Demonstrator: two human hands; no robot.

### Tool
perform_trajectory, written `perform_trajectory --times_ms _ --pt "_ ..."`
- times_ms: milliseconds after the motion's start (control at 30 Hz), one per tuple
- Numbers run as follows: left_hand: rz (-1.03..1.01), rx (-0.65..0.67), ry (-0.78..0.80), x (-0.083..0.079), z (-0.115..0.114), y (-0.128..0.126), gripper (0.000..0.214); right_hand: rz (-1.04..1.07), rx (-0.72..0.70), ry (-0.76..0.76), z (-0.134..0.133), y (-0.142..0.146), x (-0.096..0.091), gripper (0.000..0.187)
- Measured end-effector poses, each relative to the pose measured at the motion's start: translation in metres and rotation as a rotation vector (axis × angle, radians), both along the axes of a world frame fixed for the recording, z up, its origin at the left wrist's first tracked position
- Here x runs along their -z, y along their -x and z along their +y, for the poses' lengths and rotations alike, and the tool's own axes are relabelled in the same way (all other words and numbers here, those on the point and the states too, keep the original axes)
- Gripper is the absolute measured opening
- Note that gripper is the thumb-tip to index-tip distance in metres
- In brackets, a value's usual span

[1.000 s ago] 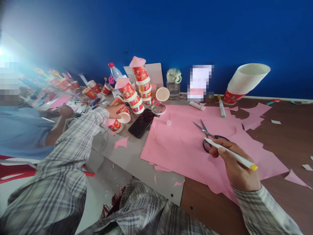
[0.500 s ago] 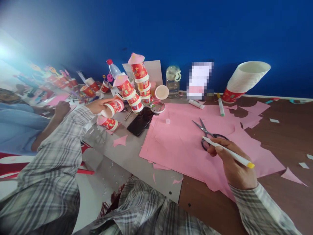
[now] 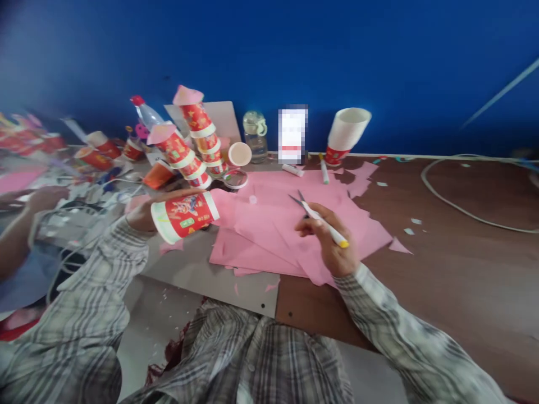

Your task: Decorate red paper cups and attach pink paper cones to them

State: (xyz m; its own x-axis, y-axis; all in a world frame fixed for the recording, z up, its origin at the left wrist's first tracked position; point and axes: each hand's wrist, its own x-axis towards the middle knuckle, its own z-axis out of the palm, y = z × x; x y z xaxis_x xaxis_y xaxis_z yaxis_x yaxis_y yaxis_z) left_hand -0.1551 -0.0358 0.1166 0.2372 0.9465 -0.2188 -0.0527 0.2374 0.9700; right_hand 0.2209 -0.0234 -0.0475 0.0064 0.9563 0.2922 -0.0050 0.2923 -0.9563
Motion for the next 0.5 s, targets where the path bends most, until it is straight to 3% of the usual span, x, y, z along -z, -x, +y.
perform_trajectory --times_ms 100,267,400,500 --pt "-0.184 0.155 -0.041 0.030 0.010 -0.044 0.059 0.023 -0.088 0.044 -0.002 0.009 -0.019 0.063" --pt "-0.396 0.202 0.001 0.066 0.021 -0.100 0.055 0.042 -0.150 0.066 0.004 0.017 -0.031 0.068" --pt "-0.489 0.258 0.038 0.078 0.025 -0.119 0.057 -0.016 -0.009 0.101 0.014 0.018 -0.024 0.050" --pt "-0.492 0.215 0.047 0.084 0.032 -0.120 0.058 -0.015 0.064 0.138 0.021 0.015 -0.019 0.048"
